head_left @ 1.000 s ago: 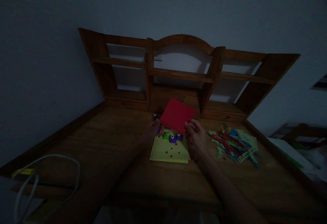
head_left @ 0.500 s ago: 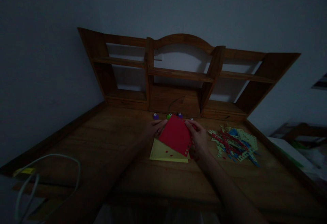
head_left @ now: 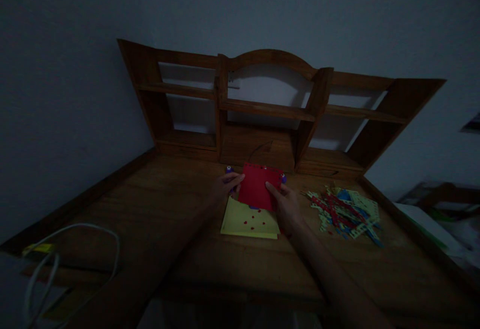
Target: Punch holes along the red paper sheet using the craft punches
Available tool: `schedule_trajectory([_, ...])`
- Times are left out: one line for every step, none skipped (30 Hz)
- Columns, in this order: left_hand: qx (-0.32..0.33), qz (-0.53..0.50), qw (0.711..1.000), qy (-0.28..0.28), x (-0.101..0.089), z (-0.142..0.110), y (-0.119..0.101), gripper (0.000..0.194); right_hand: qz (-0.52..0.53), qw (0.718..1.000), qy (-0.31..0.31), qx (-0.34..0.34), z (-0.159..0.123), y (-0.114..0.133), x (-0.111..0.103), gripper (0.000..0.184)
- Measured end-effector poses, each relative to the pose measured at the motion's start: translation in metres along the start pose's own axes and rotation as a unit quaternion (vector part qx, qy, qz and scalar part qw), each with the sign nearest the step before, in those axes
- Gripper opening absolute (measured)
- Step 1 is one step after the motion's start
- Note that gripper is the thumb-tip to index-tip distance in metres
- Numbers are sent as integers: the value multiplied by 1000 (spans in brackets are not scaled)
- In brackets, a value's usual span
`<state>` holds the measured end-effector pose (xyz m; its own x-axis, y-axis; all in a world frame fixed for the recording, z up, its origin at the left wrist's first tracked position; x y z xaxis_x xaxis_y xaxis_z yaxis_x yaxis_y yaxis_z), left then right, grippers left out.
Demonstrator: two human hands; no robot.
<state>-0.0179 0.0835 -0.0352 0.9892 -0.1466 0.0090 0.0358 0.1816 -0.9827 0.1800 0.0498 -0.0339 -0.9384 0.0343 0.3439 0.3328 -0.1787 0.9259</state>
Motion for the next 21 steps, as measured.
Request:
schedule_trajectory([-12, -21, 1000, -4, -1, 0, 1, 36, -3, 1000, -6, -1, 1, -2, -4, 39])
schedule_trajectory([-23, -46, 999, -11, -4, 0, 2, 38, 1, 1000, -10, 3, 3, -4, -7, 39])
schedule_trajectory([-31, -71, 997, -18, -6, 0, 2, 41, 9, 1000, -12, 11, 4, -6, -10, 39])
schedule_trajectory([-35, -95, 995, -23, -9, 0, 2, 44, 19, 1000, -19, 17, 6, -7, -13, 38])
schedule_trajectory([-35, -115, 992, -28, -11, 0, 2, 45, 29, 999, -26, 23, 8, -8, -17, 38])
schedule_trajectory([-29, -127, 991, -32, -14, 0, 1, 44, 39, 998, -33, 28, 9, -9, -20, 38])
schedule_trajectory([-19, -131, 990, -39, -16, 0, 0, 40, 47, 998, -40, 33, 10, -9, -22, 38])
schedule_trajectory([-5, -129, 990, -50, -20, 0, -2, 33, 54, 997, -46, 36, 11, -9, -24, 38])
schedule_trajectory([8, -126, 990, -62, -23, 0, -3, 25, 58, 996, -49, 38, 11, -10, -25, 37])
schedule_trajectory([21, -116, 990, -73, -25, 0, -3, 19, 62, 996, -51, 40, 11, -10, -26, 37])
schedule_trajectory([32, -102, 991, -85, -27, 1, -4, 21, 64, 996, -53, 43, 11, -11, -26, 37])
schedule_trajectory([37, -89, 991, -97, -29, 1, -3, 29, 65, 995, -54, 46, 11, -11, -26, 36])
schedule_trajectory([35, -83, 990, -107, -31, 2, -1, 35, 65, 995, -54, 48, 11, -12, -26, 35])
schedule_trajectory([27, -87, 989, -112, -31, 3, 2, 37, 65, 995, -53, 50, 11, -13, -26, 35])
schedule_trajectory([13, -103, 988, -111, -30, 5, 6, 35, 65, 995, -53, 50, 11, -13, -26, 35])
schedule_trajectory([-4, -131, 986, -103, -28, 6, 11, 28, 64, 995, -55, 48, 11, -13, -26, 35])
schedule_trajectory([-22, -163, 982, -87, -24, 7, 15, 21, 63, 995, -56, 46, 11, -13, -27, 35])
schedule_trajectory([-37, -188, 979, -66, -19, 7, 18, 17, 60, 995, -58, 47, 11, -13, -27, 35])
schedule_trajectory([-47, -200, 978, -44, -15, 6, 18, 20, 59, 995, -59, 49, 11, -13, -27, 35])
schedule_trajectory([-51, -199, 978, -24, -12, 5, 18, 26, 59, 995, -59, 53, 11, -14, -27, 36])
schedule_trajectory([-51, -189, 981, -4, -9, 3, 16, 32, 60, 995, -59, 57, 11, -15, -27, 36])
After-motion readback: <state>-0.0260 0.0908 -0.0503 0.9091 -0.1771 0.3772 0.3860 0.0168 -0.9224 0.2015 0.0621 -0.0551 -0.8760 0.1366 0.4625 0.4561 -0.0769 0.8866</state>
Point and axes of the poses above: each hand's wrist, its own z-axis towards the middle knuckle, its own x-axis out of the palm, y = z × x, the point moved 10 cm from there along z, towards the middle knuckle, and after that the axes turned 9 degrees about z, right-handed, at the moved point
